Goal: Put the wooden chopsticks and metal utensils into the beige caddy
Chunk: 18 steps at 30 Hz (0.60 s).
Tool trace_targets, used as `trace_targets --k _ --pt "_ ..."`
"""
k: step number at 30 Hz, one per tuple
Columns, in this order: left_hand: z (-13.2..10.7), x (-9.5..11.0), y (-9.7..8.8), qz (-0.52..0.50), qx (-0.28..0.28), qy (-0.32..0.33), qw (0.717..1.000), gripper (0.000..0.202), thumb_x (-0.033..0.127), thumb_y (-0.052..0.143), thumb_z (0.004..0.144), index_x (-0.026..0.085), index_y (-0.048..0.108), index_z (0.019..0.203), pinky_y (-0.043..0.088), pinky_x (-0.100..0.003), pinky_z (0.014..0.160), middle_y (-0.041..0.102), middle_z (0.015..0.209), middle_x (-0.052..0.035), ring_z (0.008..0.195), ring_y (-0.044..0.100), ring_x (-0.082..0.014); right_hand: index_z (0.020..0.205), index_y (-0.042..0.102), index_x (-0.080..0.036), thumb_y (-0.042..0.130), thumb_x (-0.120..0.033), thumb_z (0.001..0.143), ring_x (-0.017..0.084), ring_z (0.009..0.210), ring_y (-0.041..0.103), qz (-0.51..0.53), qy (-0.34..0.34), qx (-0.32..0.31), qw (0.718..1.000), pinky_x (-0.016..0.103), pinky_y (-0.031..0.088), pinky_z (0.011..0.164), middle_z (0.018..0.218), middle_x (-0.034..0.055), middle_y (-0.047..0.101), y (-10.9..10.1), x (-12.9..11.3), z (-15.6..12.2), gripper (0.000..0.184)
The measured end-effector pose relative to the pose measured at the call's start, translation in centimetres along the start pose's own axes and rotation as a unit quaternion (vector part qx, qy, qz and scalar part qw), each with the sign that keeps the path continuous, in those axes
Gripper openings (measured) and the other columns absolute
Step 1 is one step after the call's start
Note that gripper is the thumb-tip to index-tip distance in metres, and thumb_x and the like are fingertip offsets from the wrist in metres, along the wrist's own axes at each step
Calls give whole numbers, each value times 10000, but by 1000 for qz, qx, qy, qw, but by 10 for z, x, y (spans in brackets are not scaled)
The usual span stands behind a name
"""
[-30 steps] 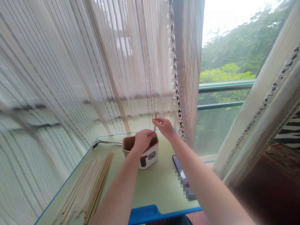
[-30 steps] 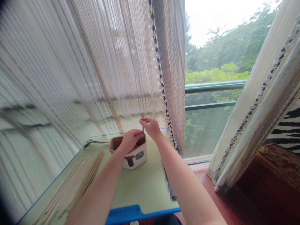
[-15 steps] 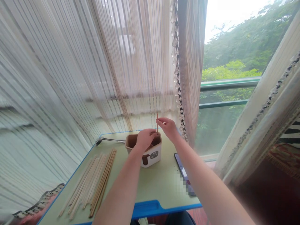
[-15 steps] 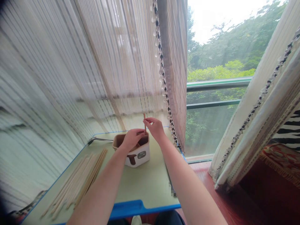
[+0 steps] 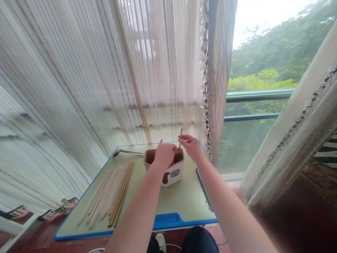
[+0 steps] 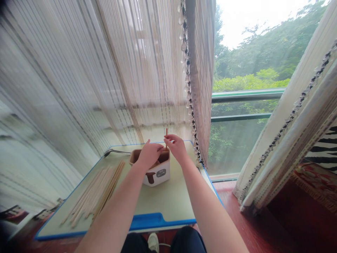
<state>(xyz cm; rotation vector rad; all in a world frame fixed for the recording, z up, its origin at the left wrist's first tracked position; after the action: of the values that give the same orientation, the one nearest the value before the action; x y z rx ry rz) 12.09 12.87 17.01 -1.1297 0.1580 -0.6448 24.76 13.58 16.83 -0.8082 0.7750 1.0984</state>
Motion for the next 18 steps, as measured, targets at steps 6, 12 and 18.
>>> trace_targets --k 6,12,18 --pt "-2 3 4 -20 -6 -16 1000 290 213 402 831 240 685 780 250 -446 1012 651 975 -40 986 535 -209 865 674 -189 567 -373 717 152 746 587 -9 -10 14 1000 280 443 680 872 47 677 -6 -2 -1 259" --pt "-7 2 9 -32 8 -20 999 318 173 399 818 244 709 826 275 -399 1010 619 1072 -64 1105 474 -221 879 669 -197 563 -375 726 151 762 584 -38 -14 0 999 288 448 714 858 36 675 -5 2 -1 257" --pt "-16 3 -10 -13 68 -49 996 200 243 500 779 225 683 859 377 -396 910 639 956 -65 995 520 -233 976 608 -186 514 -333 768 161 800 563 -116 -79 93 986 311 449 721 955 63 625 -12 -11 -13 271"
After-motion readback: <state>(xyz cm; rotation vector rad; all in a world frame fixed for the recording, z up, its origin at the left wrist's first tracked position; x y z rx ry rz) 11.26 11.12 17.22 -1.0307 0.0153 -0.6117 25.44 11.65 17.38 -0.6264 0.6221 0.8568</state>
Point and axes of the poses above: each hand's wrist, its own z-axis towards the middle knuckle, its own y-axis out of the palm, x = y × z, the point moved 5 cm from there along z, towards the middle knuckle
